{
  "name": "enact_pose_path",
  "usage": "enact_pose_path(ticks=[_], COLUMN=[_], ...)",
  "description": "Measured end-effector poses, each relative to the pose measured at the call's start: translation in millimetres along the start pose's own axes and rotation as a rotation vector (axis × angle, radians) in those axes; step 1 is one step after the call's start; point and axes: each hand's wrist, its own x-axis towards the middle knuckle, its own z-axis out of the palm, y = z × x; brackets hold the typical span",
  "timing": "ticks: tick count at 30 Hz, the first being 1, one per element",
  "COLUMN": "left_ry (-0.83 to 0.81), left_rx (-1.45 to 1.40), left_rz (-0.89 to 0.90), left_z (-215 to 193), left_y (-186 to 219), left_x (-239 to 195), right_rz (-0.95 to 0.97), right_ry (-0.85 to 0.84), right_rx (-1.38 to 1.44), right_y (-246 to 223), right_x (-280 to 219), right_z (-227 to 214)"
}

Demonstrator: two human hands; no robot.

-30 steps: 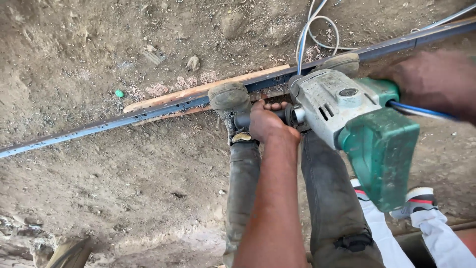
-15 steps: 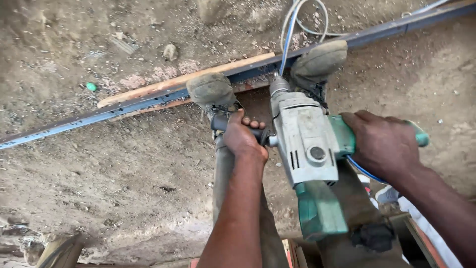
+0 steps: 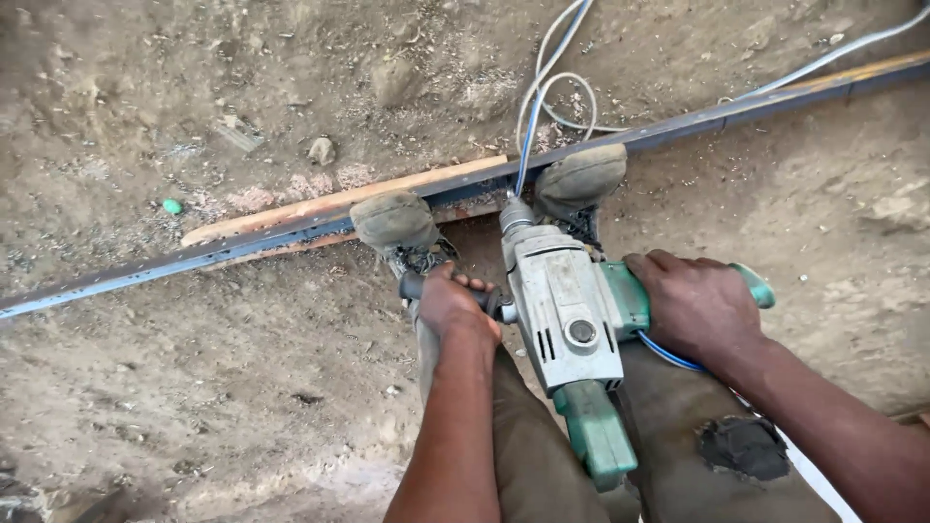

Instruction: Using a power drill to create holes in a metal profile on the ground.

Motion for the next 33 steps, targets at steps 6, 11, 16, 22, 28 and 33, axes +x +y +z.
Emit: enact_pose_path(ticks=[6, 11, 16, 22, 28, 33], left_ry=[-0.071, -0.055, -0.038, -0.042, -0.011, -0.005], left_rx=[-0.018, -0.043, -0.040, -0.020, -0.020, -0.025], left_rz=[0.042, 0.049, 0.064, 0.093, 0.082, 0.073], left_z=[-6, -3, -3, -1, -2, 5], left_y=[-22, -25, -25, -22, -22, -12], left_x=[41, 35, 41, 34, 35, 18], right_rz=[-0.075, -0.060, -0.041, -0.018, -0.015, -0.011], right_ry=[0.280, 0.109, 0.073, 0.069, 0.034, 0.023], right_rx=[-0.003, 0.045, 0.063, 0.052, 0.080, 0.058], right_y=[11, 21, 21, 18, 14, 12], right_x=[-4, 1, 3, 1, -1, 3], right_z=[8, 17, 17, 8, 4, 4])
